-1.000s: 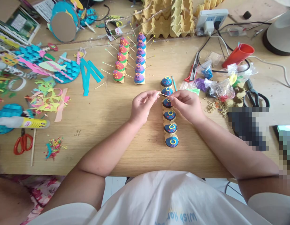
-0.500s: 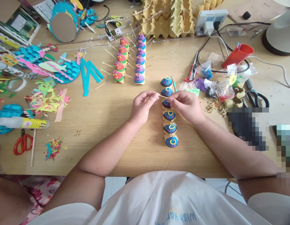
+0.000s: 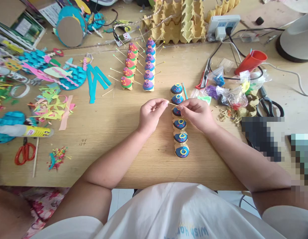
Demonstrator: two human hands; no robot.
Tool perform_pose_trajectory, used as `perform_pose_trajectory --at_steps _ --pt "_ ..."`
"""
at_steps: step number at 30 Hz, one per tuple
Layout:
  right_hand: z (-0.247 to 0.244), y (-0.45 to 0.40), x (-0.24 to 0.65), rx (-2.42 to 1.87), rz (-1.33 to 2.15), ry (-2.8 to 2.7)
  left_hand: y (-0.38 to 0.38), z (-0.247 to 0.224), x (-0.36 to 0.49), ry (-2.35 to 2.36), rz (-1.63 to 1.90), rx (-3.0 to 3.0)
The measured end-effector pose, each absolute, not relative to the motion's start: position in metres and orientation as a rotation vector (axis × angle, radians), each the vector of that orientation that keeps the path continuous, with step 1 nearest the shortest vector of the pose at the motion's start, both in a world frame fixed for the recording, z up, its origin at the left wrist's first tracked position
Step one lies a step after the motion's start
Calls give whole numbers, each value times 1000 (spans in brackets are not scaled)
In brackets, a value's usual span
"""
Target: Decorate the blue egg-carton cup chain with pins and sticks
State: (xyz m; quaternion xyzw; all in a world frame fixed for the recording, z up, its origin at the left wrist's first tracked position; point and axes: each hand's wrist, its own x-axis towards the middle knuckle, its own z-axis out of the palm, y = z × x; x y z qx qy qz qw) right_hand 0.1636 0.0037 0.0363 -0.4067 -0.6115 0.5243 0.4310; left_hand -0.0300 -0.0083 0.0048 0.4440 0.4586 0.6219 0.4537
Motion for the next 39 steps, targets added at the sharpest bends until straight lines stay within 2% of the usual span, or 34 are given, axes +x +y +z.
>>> perform_pose_trajectory --at_steps 27,39 --pt "34 6 166 -997 1394 -1418 -11 8 -29 1042 1404 908" --pt "36 6 166 -1012 1454 -1395 -8 1 -32 1036 1557 1232"
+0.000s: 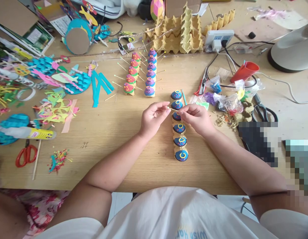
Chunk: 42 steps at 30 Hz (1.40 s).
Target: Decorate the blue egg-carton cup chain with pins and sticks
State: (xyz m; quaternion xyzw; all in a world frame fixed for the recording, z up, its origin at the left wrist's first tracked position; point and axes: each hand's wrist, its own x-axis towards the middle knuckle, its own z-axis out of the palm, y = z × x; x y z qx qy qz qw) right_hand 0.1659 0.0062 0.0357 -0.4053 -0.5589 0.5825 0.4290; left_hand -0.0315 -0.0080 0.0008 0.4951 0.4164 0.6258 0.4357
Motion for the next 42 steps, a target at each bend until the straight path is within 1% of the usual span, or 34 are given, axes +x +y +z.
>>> perform_pose_trajectory --at_steps 8,22,28,34,42 --pt "36 6 166 -1022 1453 -1419 -11 9 -33 1088 1537 1415" --pt "40 6 165 -996 1444 -1431 -12 7 -32 1070 1429 1082" --pt "37 6 167 -1007 1447 -1432 -12 8 -30 1057 1449 1074" --pt "36 6 166 -969 1475 -1428 -12 7 -26 1009 1358 1077" --pt "39 3 165 -976 1509 -1434 -12 9 -22 991 1432 999"
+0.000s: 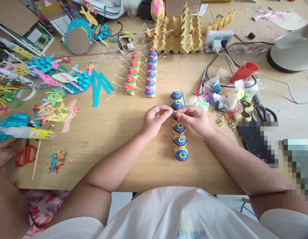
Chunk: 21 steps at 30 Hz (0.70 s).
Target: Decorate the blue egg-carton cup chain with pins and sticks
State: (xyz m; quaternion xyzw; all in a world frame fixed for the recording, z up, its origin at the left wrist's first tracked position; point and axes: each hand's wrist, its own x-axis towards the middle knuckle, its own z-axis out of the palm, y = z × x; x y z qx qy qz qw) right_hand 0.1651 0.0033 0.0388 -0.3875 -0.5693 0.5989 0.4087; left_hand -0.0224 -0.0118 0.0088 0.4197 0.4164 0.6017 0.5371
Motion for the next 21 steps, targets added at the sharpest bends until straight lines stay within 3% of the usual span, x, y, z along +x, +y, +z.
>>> perform_pose_trajectory --at_steps 10,21 --pt "32 24 173 -1036 1283 -1229 2 7 -30 1082 1543 732" --pt "22 44 188 -1065 1343 -1099 6 1 -31 1088 1574 819"
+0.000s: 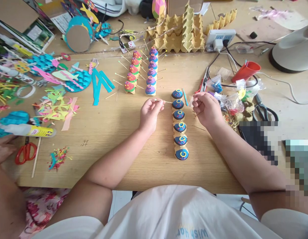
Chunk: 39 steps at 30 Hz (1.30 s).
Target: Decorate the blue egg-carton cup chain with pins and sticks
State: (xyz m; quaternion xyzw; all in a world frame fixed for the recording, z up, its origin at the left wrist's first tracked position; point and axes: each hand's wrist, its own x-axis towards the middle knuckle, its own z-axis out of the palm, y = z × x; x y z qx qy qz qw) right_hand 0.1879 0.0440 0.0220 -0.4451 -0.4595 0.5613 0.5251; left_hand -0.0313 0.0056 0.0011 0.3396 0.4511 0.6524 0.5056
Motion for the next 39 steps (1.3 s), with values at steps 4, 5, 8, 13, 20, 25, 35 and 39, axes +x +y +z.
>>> perform_pose_trajectory --at_steps 4,5,8,13,20,25,35,39 --pt "20 43 187 -1207 894 -1651 5 1 -30 1066 1603 832" --pt "19 42 187 -1220 741 -1810 5 1 -30 1068 1603 833" --pt "16 40 186 -1226 472 -2102 5 1 -30 1075 1595 846" --pt "13 41 186 -1244 459 -2159 6 1 -30 1072 1592 869" --pt "12 42 187 -1120 543 -2086 9 -3 -30 1105 1629 870" --pt "12 43 187 -1183 525 -1992 9 -5 -29 1085 1612 889" --pt "6 45 189 -1244 405 -2017 13 -11 -31 1098 1634 971" --pt "3 46 190 -1283 368 -2073 15 -14 -32 1113 1619 995"
